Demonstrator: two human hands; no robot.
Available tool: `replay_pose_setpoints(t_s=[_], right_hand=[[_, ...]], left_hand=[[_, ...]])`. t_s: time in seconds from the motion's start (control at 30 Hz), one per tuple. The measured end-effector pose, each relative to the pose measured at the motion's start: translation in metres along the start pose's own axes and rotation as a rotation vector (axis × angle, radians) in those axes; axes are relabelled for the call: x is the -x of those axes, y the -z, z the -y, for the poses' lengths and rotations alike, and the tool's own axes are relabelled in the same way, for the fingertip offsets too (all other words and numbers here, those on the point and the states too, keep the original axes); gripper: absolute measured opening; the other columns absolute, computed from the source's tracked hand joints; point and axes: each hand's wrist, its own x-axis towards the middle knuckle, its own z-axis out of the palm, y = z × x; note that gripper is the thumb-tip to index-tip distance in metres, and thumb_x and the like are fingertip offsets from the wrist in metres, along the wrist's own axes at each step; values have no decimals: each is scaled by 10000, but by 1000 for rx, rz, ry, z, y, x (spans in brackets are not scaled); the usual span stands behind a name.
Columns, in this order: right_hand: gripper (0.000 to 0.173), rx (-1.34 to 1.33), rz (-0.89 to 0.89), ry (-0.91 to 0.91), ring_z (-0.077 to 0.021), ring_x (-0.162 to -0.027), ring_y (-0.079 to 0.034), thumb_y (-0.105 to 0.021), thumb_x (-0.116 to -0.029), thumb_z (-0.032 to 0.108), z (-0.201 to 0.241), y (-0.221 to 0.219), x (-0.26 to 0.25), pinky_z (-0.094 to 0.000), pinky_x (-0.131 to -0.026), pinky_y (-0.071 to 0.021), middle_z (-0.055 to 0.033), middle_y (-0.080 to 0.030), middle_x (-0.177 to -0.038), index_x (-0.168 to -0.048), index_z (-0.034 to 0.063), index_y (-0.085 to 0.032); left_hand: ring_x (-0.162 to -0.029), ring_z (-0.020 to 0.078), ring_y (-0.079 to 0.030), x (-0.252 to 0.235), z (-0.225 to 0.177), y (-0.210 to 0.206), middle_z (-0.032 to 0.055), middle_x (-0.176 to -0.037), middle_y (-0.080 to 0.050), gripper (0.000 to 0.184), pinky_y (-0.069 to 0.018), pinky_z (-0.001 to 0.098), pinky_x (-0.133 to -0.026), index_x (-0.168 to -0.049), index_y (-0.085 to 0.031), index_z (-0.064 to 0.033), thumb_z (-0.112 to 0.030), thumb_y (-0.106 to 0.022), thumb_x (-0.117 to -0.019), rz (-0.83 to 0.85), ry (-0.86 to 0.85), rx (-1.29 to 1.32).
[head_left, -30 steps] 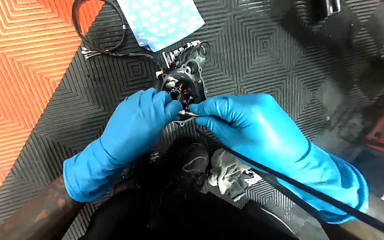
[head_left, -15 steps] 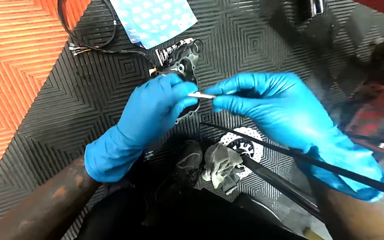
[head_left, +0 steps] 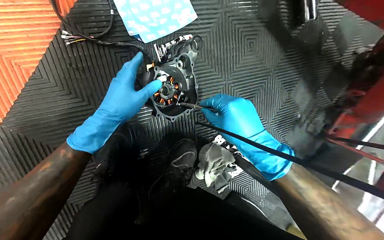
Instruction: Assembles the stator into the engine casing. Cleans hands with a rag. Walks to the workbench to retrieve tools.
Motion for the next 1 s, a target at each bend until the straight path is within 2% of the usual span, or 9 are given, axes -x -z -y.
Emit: replay_pose_setpoints(t_s=[0.1,0.27,0.37,0.5,0.63,0.8,0.87,0.93,1.0], right_hand=[[154,63,20,25,-275,-830,-722,-644,-974,183,2,-3,-5,-513,-665,-569,-74,-740,-947,-1020,140,-785],[177,201,9,215,-319,-773,-699,-587,-992,146,1,-4,-12,-491,-590,-546,-121,-683,-848,-972,92,-755],[143,329,-2,433,-365,-666,-650,-539,-946,1,7,0,-15,-481,-512,-486,-172,-604,-737,-831,9,-624],[109,316,20,452,-327,-612,-641,-577,-902,-26,12,-4,-10,-454,-467,-474,-146,-611,-717,-835,24,-647],[78,258,87,230,-319,-590,-651,-609,-931,92,8,-11,-4,-480,-449,-469,-106,-640,-720,-911,90,-685],[195,-43,327,-202,-293,-721,-687,-598,-1022,299,-2,-11,-13,-540,-623,-518,-73,-679,-743,-942,146,-689],[244,-284,456,-477,-213,-675,-623,-598,-1040,311,-2,-8,-21,-464,-626,-499,-47,-642,-722,-903,129,-687],[309,-591,530,-739,-97,-487,-463,-557,-1067,310,-2,-7,-23,-288,-472,-391,5,-550,-601,-871,103,-676],[290,-706,521,-849,-67,-454,-439,-580,-1052,316,-3,-5,-22,-241,-439,-368,14,-567,-592,-928,91,-714]], left_hand=[[-1345,143,-544,0,-4,-10,38,-1499,-549,839,-462,414,-1113,-1594,-369,-172,-534,-701,-914,36,132,113],[-1192,96,-631,6,0,-21,36,-1458,-580,889,-545,298,-977,-1603,-340,-131,-429,-770,-884,-37,104,356],[-1286,95,-595,12,6,-38,58,-1471,-570,968,-525,279,-1076,-1602,-304,-66,-288,-850,-834,-49,-6,551],[-1279,144,-596,13,7,-64,101,-1427,-578,646,-529,316,-1077,-1472,-492,-20,-187,-761,-909,-241,-94,528],[-1327,146,-555,11,0,-76,79,-1442,-576,511,-482,368,-1114,-1414,-568,-83,-299,-651,-959,-334,-47,319],[-1305,158,-563,13,-3,-84,51,-1413,-612,517,-467,399,-1096,-1418,-572,-106,-313,-617,-946,-401,-32,198],[-1302,160,-563,14,-7,-85,53,-1406,-616,519,-456,401,-1098,-1420,-569,-103,-319,-615,-950,-410,-27,186],[-1306,175,-562,15,-12,-85,62,-1412,-613,515,-453,411,-1102,-1418,-572,-95,-322,-615,-957,-412,-41,144],[-1341,225,-530,19,-21,-81,90,-1481,-556,510,-424,451,-1112,-1447,-543,-84,-308,-598,-993,-353,-38,106]])
